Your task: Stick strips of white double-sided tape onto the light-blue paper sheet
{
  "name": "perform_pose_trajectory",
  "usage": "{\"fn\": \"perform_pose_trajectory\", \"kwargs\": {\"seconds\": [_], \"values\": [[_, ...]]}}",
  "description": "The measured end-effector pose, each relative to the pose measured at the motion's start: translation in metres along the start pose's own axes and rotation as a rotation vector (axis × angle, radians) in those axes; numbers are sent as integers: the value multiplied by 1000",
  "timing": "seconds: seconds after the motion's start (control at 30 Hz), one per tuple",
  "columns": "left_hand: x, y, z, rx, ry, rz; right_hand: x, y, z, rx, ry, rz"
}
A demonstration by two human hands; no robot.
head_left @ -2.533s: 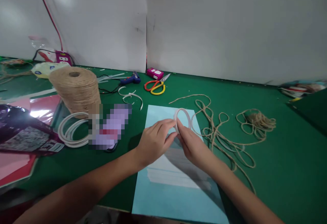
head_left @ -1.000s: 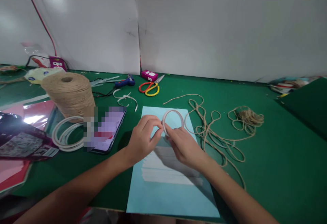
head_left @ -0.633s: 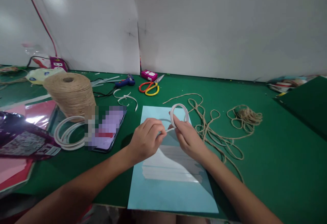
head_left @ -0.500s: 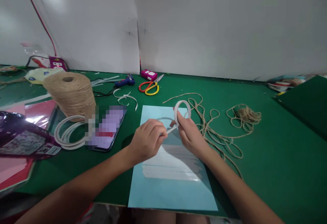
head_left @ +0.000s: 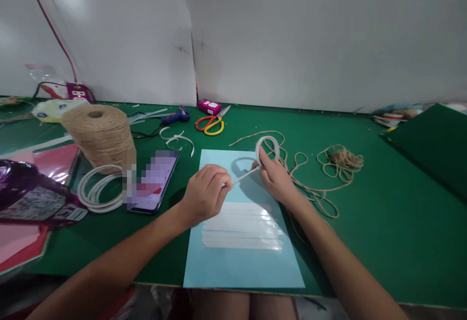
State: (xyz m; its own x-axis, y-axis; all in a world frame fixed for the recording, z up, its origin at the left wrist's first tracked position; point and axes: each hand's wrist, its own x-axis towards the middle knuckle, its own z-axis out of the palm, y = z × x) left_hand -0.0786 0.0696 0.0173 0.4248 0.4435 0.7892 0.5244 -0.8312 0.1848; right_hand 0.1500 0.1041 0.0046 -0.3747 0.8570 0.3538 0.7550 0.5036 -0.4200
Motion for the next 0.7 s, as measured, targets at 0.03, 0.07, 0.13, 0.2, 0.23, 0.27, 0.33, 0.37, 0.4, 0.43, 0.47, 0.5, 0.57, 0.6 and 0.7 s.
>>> {"fn": "perform_pose_trajectory", "kwargs": {"seconds": [0.03,0.07,0.13,0.2,0.23,0.27,0.33,0.37,0.4,0.43,0.47,0.5,0.57,0.6,0.7], "values": [[0,1,0,4,-3,8,0,2,0,-5,6,9],[-1,1,1,6,-8,15,0,3,0,-5,14,13],[-1,3,2,6,-17,25,1,5,-1,19,25,16],[-2,5,3,0,-26,33,1,7,-3,76,30,27],[-2,5,4,-1,-32,36,1,7,-4,109,35,36],[-2,6,5,-1,-37,39,2,7,-5,141,42,48],[-2,6,6,7,-44,48,2,6,-8,184,57,74],[-2,5,7,12,-43,54,2,5,-10,195,66,86],[-2,5,8,18,-40,60,2,4,-11,203,74,96],[-2,4,9,21,-38,64,2,4,-13,208,79,102],[-3,4,9,22,-35,65,2,4,-14,211,83,106],[-3,4,10,22,-31,64,2,4,-15,214,87,110],[-4,4,11,22,-36,58,2,6,-17,217,103,132],[-4,5,11,20,-39,53,2,8,-17,213,114,145],[-4,7,11,-2,-41,27,2,12,-16,188,127,151]]}}
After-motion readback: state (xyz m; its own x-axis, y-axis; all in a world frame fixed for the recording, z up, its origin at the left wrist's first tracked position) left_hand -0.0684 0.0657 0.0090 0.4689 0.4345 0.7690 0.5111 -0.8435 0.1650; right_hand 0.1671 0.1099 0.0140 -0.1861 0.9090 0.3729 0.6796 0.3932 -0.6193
